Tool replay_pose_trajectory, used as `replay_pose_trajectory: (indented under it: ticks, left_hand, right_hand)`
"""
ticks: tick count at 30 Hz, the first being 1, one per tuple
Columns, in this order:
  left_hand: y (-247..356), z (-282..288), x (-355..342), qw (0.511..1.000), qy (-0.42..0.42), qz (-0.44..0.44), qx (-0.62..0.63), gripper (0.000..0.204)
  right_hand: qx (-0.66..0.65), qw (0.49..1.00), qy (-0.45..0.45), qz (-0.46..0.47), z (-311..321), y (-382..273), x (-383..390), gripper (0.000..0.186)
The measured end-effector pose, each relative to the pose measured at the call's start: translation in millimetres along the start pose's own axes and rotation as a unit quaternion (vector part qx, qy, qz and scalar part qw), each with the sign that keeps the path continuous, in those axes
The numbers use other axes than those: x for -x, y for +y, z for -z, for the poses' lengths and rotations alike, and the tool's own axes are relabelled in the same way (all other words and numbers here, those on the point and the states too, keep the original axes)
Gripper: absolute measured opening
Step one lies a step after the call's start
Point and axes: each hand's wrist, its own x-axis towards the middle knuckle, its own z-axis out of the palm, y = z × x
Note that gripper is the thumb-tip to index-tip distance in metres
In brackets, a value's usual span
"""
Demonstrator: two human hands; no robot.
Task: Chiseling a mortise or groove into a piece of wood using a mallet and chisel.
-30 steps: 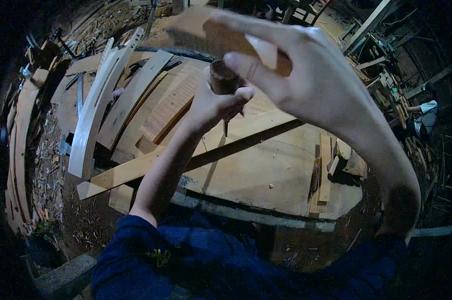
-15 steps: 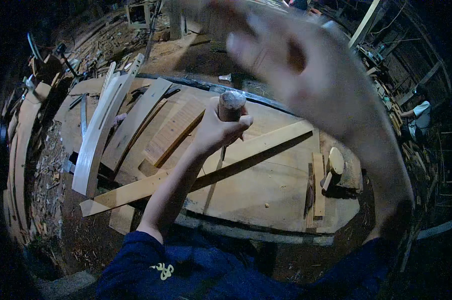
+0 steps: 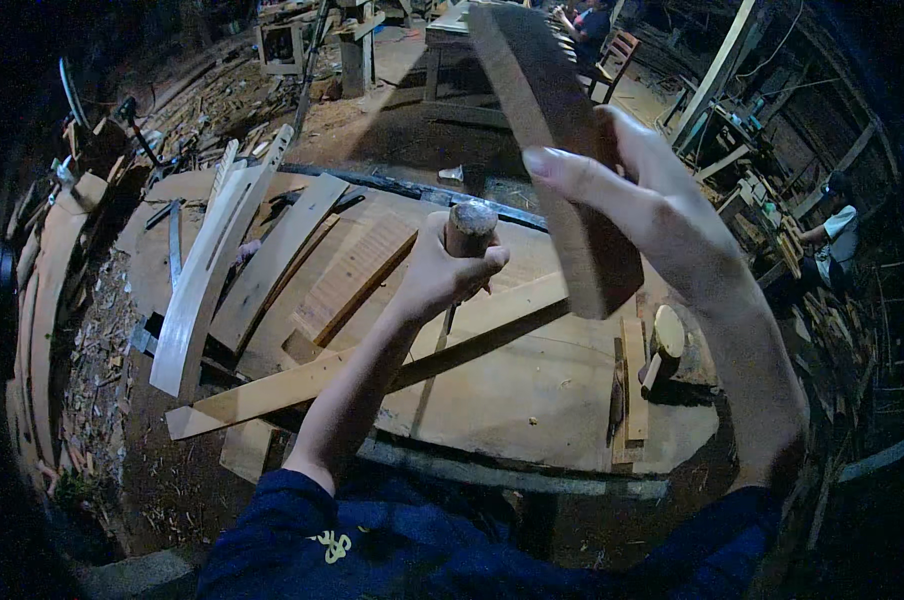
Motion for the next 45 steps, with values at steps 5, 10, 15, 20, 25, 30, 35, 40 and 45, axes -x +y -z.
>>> replay_pose_trajectory:
  ticks: [5, 10, 15, 20, 25, 30, 35, 40, 45]
  left_hand:
    - [-1, -3, -3, 0.999, -0.003, 0.027, -0.023, 0.025]
    - [-1, -9, -7, 0.999, -0.011, 0.018, -0.041, 0.023]
    - [-4, -12, -9, 0.999, -0.015, 0.019, -0.032, 0.02]
    - [-7, -11, -9, 0.998, -0.024, 0.011, -0.065, 0.02]
    - [-5, -10, -7, 0.999, -0.013, 0.014, -0.038, 0.019]
    - [-7, -5, -7, 0.999, -0.019, 0.014, -0.026, 0.02]
    - [-15, -3, -13, 0.999, -0.019, -0.013, -0.042, 0.02]
    - [-18, -9, -10, 0.996, -0.033, -0.023, -0.075, 0.021]
    - [-13, -11, -4, 0.996, -0.036, -0.048, -0.064, 0.025]
  right_hand:
    - [0.17, 0.957, 0.148, 0.185, 7, -2, 0, 0.057]
    - [0.198, 0.938, 0.191, 0.21, 2, -34, -7, 0.049]
    - [0.433, 0.891, -0.013, 0.14, -26, -24, -3, 0.04]
    - [0.32, 0.896, 0.208, 0.226, -17, -23, -18, 0.042]
    - [0.417, 0.902, -0.026, 0.114, -38, -28, -10, 0.039]
    - [0.355, 0.863, 0.197, 0.301, -24, -21, -17, 0.033]
    - [0.429, 0.858, 0.117, 0.258, -37, -23, -12, 0.03]
    - [0.432, 0.877, 0.131, 0.167, -29, -27, -14, 0.039]
    - [0.363, 0.914, 0.052, 0.17, -19, 0, -8, 0.039]
